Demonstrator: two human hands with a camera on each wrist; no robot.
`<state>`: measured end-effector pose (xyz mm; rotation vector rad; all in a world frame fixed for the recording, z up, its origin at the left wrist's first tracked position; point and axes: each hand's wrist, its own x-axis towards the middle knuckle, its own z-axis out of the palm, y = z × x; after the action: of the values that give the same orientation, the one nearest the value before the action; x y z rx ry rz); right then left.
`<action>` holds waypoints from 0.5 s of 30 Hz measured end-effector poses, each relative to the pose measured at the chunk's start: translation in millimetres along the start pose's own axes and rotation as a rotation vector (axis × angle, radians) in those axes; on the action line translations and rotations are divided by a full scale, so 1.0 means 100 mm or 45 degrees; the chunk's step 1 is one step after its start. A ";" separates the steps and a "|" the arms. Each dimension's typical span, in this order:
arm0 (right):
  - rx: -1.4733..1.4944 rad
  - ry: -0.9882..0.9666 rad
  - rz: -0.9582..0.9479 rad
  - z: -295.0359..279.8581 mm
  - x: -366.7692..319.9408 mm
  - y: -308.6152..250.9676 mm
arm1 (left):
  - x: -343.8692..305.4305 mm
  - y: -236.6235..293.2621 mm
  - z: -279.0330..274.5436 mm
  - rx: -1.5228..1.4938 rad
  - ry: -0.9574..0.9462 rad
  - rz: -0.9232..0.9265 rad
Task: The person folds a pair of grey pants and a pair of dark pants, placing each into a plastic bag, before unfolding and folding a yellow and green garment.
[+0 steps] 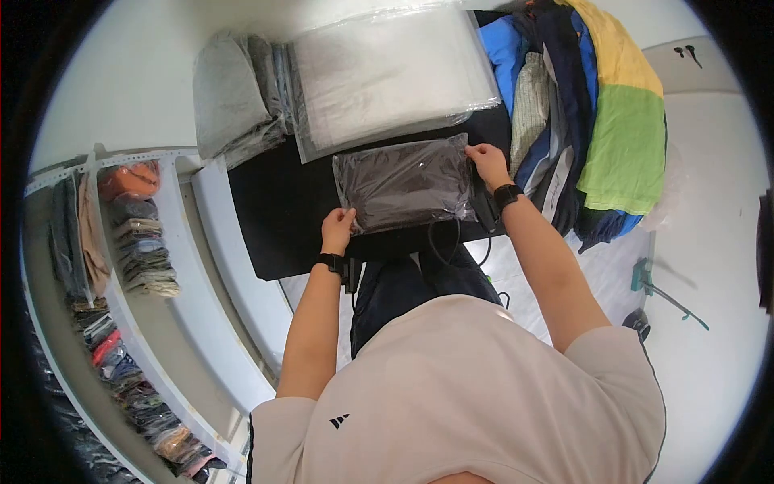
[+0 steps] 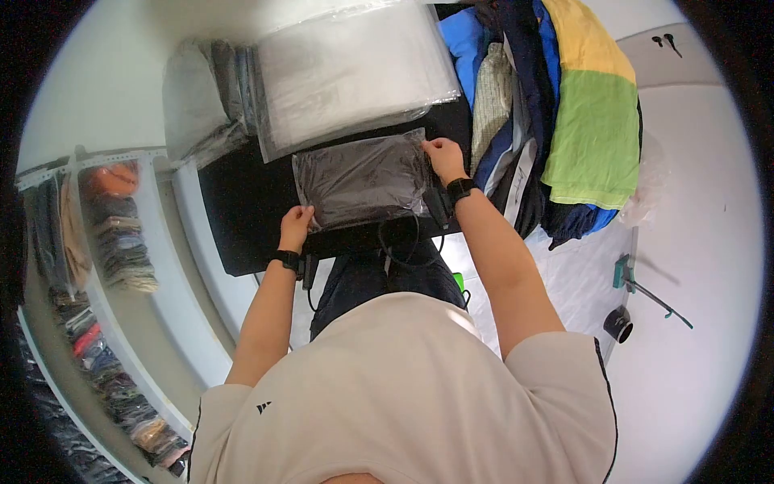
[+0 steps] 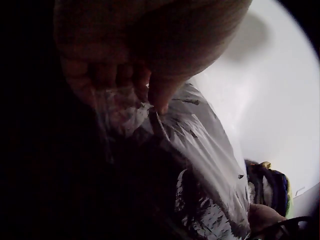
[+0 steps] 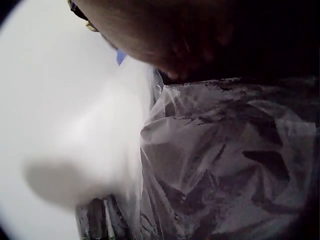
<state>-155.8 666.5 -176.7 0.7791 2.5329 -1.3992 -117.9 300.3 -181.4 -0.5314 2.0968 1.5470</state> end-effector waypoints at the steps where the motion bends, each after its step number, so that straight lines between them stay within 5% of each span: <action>1: -0.004 0.176 -0.026 0.05 0.04 0.12 | -0.01 0.01 -0.01 0.005 -0.003 -0.001; 4: 0.085 0.280 0.285 0.14 0.12 0.36 | 0.00 0.05 -0.03 0.028 -0.012 -0.007; 6: 0.057 0.176 0.271 -0.03 -0.15 -0.01 | 0.04 0.03 -0.09 0.014 -0.092 -0.119; 9: 0.032 -0.557 0.338 -0.15 -0.39 -0.33 | -0.03 0.19 -0.01 -0.120 0.132 0.054; 12: 0.251 -0.835 0.399 -0.12 -0.53 -0.30 | -0.08 0.38 0.01 -0.239 0.044 -0.135; 15: 0.464 -0.780 0.549 -0.01 -0.48 0.00 | 0.05 0.30 -0.08 -0.056 -0.194 -0.163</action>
<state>-114.3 649.6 -158.5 0.7394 1.5733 -1.6357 -139.9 300.8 -158.8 -0.5347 1.8825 1.5141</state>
